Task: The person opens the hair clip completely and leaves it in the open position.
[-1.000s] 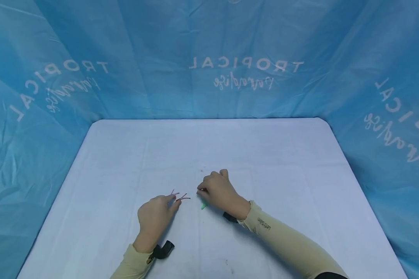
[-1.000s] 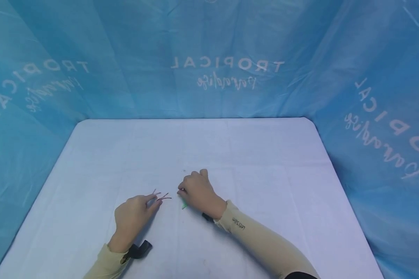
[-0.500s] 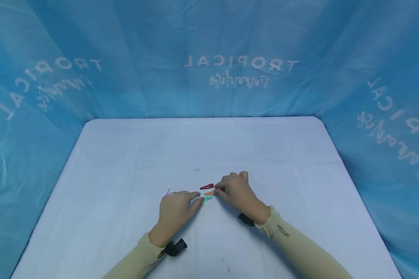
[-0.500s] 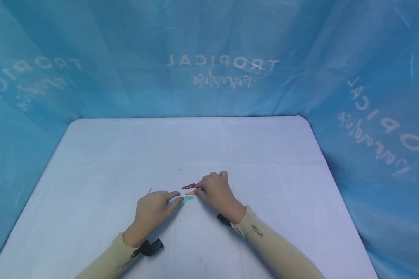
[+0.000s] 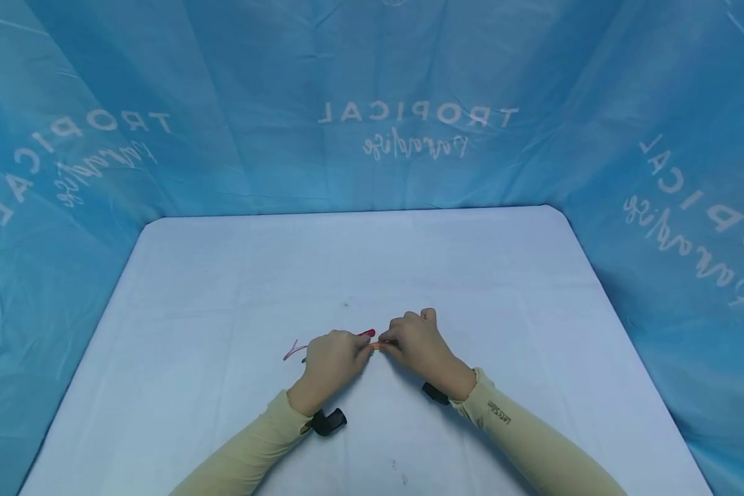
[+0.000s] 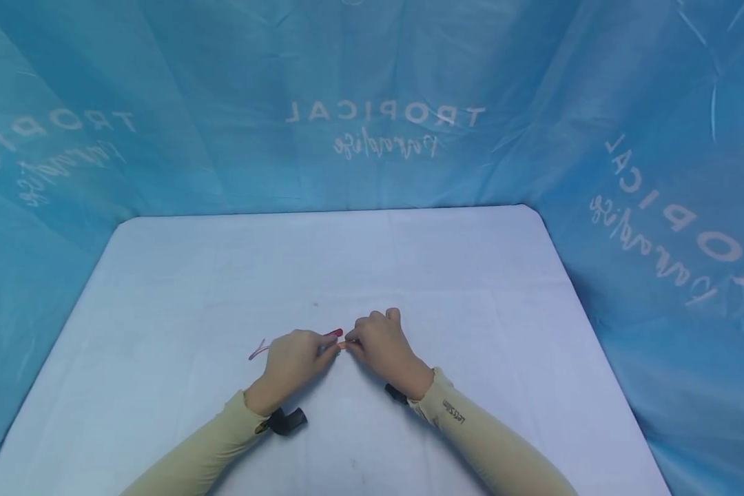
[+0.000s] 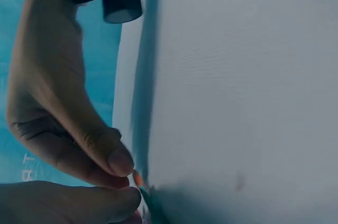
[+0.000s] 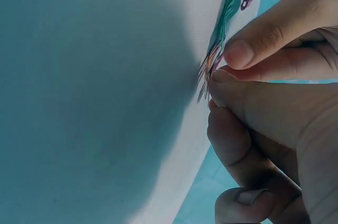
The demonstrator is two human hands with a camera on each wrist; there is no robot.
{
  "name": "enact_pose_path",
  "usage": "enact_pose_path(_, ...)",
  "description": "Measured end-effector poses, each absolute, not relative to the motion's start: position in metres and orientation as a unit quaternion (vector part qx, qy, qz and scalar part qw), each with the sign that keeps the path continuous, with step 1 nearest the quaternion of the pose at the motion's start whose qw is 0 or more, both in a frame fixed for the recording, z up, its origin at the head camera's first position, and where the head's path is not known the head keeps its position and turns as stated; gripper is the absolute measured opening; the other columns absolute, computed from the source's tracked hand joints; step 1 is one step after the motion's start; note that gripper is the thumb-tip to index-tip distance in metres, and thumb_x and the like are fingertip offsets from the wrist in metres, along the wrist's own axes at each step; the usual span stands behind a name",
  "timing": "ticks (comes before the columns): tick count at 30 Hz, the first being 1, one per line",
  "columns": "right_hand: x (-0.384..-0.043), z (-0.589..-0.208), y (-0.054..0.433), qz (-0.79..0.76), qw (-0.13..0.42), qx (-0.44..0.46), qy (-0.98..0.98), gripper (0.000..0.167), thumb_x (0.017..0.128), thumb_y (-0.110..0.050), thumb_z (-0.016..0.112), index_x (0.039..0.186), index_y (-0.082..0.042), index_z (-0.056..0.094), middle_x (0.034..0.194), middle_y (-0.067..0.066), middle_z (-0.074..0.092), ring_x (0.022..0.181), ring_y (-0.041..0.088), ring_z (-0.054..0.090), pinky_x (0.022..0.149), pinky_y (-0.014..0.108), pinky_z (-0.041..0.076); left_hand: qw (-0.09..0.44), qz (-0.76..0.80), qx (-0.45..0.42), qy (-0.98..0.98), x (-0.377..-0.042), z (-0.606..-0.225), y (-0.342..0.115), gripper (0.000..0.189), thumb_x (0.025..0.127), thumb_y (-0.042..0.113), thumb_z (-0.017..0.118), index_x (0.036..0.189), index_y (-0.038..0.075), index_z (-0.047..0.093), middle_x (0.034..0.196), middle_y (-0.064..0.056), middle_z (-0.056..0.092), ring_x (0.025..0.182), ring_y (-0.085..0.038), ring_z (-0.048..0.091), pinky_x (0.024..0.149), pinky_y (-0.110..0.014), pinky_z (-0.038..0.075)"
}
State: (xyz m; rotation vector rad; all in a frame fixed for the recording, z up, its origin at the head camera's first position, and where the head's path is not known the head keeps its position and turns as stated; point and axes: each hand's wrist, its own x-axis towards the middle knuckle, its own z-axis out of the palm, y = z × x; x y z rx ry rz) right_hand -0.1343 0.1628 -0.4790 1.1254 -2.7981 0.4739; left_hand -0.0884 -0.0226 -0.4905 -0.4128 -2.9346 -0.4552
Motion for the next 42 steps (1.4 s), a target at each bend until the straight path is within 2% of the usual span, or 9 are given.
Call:
enact_pose_path(4,-0.135,-0.483,0.163,0.157,0.046,0.378,-0.911,0.006,0.086,-0.032,0.081,0.086,-0.026,0.082,0.071,-0.012,0.063,0.064,0.010,0.044,0.070,0.038,0.019,0.069,-0.138,-0.143,-0.978,-0.088,-0.492,-0.021,0.013,0.091,0.034,0.075,0.086,0.023,0.081,0.050,0.007,0.048,0.044,-0.003,0.024,0.040,-0.020,0.011)
enact_pose_path(8,-0.136,-0.487,0.163,0.157,0.044,0.384,-0.909,0.005,0.087,-0.033,0.079,0.085,-0.029,0.082,0.071,-0.012,0.062,0.064,0.009,0.044,0.069,0.038,0.019,0.060,-0.135,-0.135,-0.980,-0.087,-0.492,-0.021,0.013,0.091,0.035,0.076,0.087,0.024,0.082,0.050,0.007,0.045,0.045,-0.004,0.024,0.040,-0.021,0.011)
enact_pose_path(18,-0.137,-0.490,0.163,0.168,0.022,0.364,-0.916,0.005,0.087,-0.032,0.080,0.085,-0.028,0.081,0.073,-0.013,0.065,0.067,0.009,0.051,0.070,0.037,0.022,0.060,-0.155,-0.127,-0.978,-0.086,-0.494,-0.021,0.015,0.090,0.039,0.075,0.089,0.025,0.082,0.053,0.007,0.050,0.046,-0.005,0.026,0.040,-0.021,0.012)
enact_pose_path(22,-0.136,-0.491,0.165,0.168,0.028,0.362,-0.917,0.005,0.088,-0.032,0.079,0.086,-0.030,0.081,0.074,-0.014,0.068,0.068,0.009,0.053,0.070,0.036,0.021,0.090,-0.149,-0.147,-0.974,-0.086,-0.499,-0.023,0.014,0.090,0.038,0.076,0.086,0.025,0.081,0.055,0.008,0.054,0.046,-0.003,0.027,0.040,-0.021,0.014)
enact_pose_path(29,-0.135,-0.490,0.169,0.166,0.050,0.358,-0.918,0.007,0.091,-0.033,0.075,0.088,-0.031,0.081,0.078,-0.014,0.074,0.065,0.007,0.055,0.069,0.035,0.019,0.181,-0.143,-0.185,-0.955,-0.091,-0.500,-0.030,0.014,0.089,0.035,0.078,0.082,0.023,0.079,0.054,0.009,0.048,0.044,-0.001,0.030,0.042,-0.019,0.018)
enact_pose_path(33,-0.133,-0.475,0.172,0.192,0.075,0.344,-0.916,0.009,0.091,-0.036,0.075,0.087,-0.031,0.081,0.068,-0.018,0.067,0.060,-0.001,0.051,0.069,0.035,0.019,0.230,-0.178,-0.202,-0.935,-0.092,-0.489,-0.034,0.010,0.086,0.033,0.080,0.088,0.023,0.081,0.058,0.010,0.057,0.044,0.000,0.040,0.042,-0.015,0.025)
enact_pose_path(36,-0.129,-0.454,0.173,0.254,0.093,0.331,-0.904,0.012,0.091,-0.040,0.074,0.087,-0.031,0.080,0.063,-0.024,0.058,0.058,-0.006,0.045,0.071,0.036,0.019,0.261,-0.227,-0.200,-0.917,-0.089,-0.469,-0.040,0.013,0.081,0.030,0.083,0.092,0.023,0.083,0.060,0.012,0.060,0.045,0.003,0.039,0.042,-0.012,0.027)
enact_pose_path(39,-0.120,-0.424,0.171,0.318,0.115,0.329,-0.881,0.014,0.091,-0.040,0.075,0.086,-0.028,0.079,0.062,-0.025,0.052,0.060,-0.006,0.042,0.073,0.037,0.020,0.270,-0.293,-0.182,-0.899,-0.082,-0.444,-0.048,0.014,0.079,0.027,0.085,0.092,0.021,0.083,0.054,0.013,0.047,0.048,0.005,0.025,0.043,-0.013,0.020)
enact_pose_path(42,-0.112,-0.391,0.173,0.360,0.162,0.328,-0.858,0.007,0.090,-0.031,0.077,0.087,-0.025,0.079,0.062,-0.022,0.050,0.062,-0.001,0.041,0.074,0.039,0.020,0.268,-0.370,-0.165,-0.874,-0.080,-0.420,-0.052,0.013,0.081,0.024,0.085,0.093,0.021,0.082,0.052,0.012,0.033,0.050,0.003,0.018,0.044,-0.016,0.016)
